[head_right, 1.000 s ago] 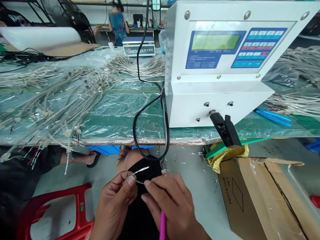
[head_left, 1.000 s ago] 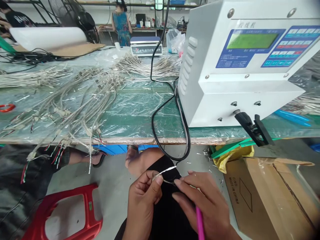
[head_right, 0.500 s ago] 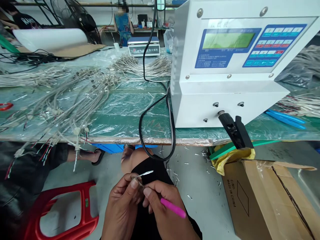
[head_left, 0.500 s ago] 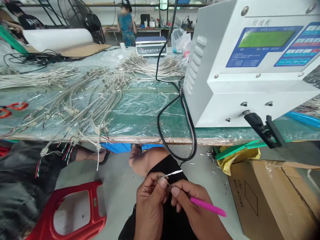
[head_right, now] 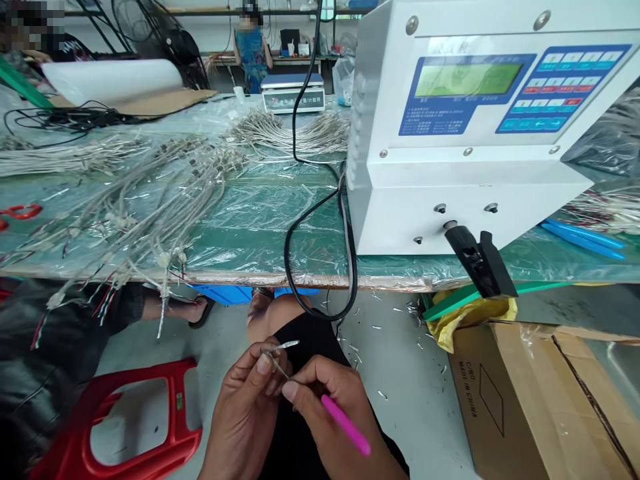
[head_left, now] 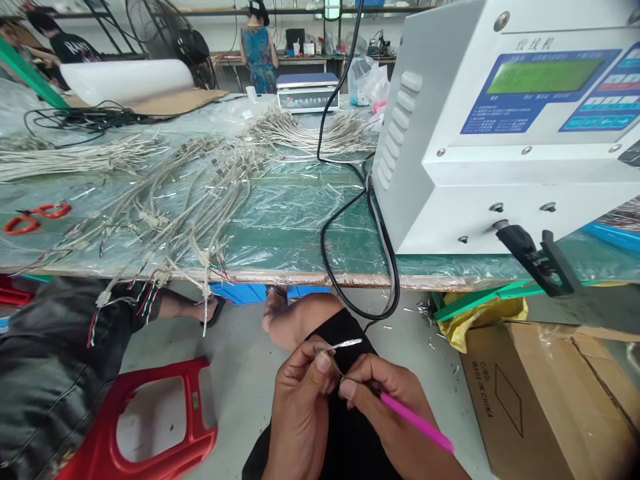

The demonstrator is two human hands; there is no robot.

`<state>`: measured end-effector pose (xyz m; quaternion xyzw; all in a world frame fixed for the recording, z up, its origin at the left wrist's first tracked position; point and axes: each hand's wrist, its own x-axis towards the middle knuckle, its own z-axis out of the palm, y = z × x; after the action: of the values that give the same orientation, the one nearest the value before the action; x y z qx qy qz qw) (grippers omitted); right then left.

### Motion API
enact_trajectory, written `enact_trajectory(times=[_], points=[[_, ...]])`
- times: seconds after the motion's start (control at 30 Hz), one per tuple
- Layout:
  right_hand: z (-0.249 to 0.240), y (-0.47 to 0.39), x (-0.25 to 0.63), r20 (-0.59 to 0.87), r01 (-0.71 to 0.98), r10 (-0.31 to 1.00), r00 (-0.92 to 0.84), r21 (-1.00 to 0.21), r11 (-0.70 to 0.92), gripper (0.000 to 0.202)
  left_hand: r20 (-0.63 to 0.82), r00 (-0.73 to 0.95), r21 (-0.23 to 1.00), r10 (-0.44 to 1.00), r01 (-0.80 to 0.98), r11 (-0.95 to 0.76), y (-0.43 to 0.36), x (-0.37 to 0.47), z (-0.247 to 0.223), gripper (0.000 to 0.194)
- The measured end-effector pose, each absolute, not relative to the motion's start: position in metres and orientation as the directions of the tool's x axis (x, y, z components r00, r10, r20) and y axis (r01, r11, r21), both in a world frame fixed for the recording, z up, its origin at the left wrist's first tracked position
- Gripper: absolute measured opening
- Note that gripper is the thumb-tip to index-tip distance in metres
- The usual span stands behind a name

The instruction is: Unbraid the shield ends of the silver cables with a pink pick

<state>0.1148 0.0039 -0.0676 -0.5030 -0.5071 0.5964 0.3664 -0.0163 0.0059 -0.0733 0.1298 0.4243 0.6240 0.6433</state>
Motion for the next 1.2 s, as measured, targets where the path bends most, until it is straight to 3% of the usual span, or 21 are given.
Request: enact_trajectory(times=[0.1, 0.17, 0.27, 0.37, 0.47, 0.53, 0.67, 0.73, 0.8, 0.9, 1.0, 1.2], points=[[-0.069, 0.002, 0.113, -0.228, 0.025, 0.922, -0.314, -0.972, -0.232, 0.031, -0.386, -0.106, 0.682, 0.916, -0.702, 0.206, 0.006, -0.016, -0.074, 0.017], [-0.077, 0.001, 0.111, -0.234, -0.131, 0.892, -0.386, -0.944, -0.304, 0.036, -0.387, -0.106, 0.692, 0.916, -0.690, 0.213, 0.005, -0.016, -0.075, 0.017], [-0.092, -0.002, 0.105, -0.257, -0.414, 0.843, -0.473, -0.780, -0.470, 0.038, -0.406, -0.085, 0.701, 0.910, -0.668, 0.250, 0.004, -0.018, -0.074, 0.019], [-0.100, -0.004, 0.106, -0.308, -0.504, 0.821, -0.480, -0.669, -0.546, 0.038, -0.409, -0.089, 0.714, 0.908, -0.651, 0.258, 0.006, -0.022, -0.074, 0.020], [-0.098, -0.002, 0.117, -0.332, -0.307, 0.897, -0.293, -0.856, -0.417, 0.040, -0.386, -0.183, 0.767, 0.904, -0.609, 0.204, 0.010, -0.025, -0.073, 0.020], [-0.095, 0.000, 0.125, -0.190, -0.061, 0.978, -0.086, -0.979, -0.196, 0.038, -0.401, -0.227, 0.784, 0.887, -0.586, 0.204, 0.012, -0.025, -0.073, 0.021], [-0.096, 0.003, 0.128, 0.237, 0.279, 0.965, 0.112, -0.940, 0.199, 0.030, -0.445, -0.220, 0.753, 0.868, -0.617, 0.230, 0.013, -0.023, -0.074, 0.021], [-0.098, 0.003, 0.125, 0.291, 0.314, 0.947, 0.133, -0.919, 0.238, 0.030, -0.431, -0.181, 0.729, 0.884, -0.647, 0.223, 0.013, -0.022, -0.076, 0.020], [-0.099, 0.002, 0.123, 0.207, 0.261, 0.967, 0.146, -0.951, 0.165, 0.029, -0.408, -0.138, 0.708, 0.903, -0.672, 0.217, 0.014, -0.021, -0.079, 0.019], [-0.098, 0.000, 0.125, -0.064, 0.086, 0.994, 0.093, -0.994, -0.072, 0.033, -0.390, -0.093, 0.683, 0.916, -0.696, 0.220, 0.014, -0.021, -0.085, 0.019], [-0.099, 0.001, 0.130, -0.286, -0.070, 0.958, 0.017, -0.956, -0.284, 0.041, -0.342, -0.066, 0.662, 0.937, -0.725, 0.191, 0.014, -0.020, -0.090, 0.017], [-0.107, -0.002, 0.137, -0.372, -0.276, 0.925, 0.072, -0.899, -0.340, 0.049, -0.281, -0.029, 0.632, 0.959, -0.758, 0.162, 0.014, -0.014, -0.099, 0.011]])
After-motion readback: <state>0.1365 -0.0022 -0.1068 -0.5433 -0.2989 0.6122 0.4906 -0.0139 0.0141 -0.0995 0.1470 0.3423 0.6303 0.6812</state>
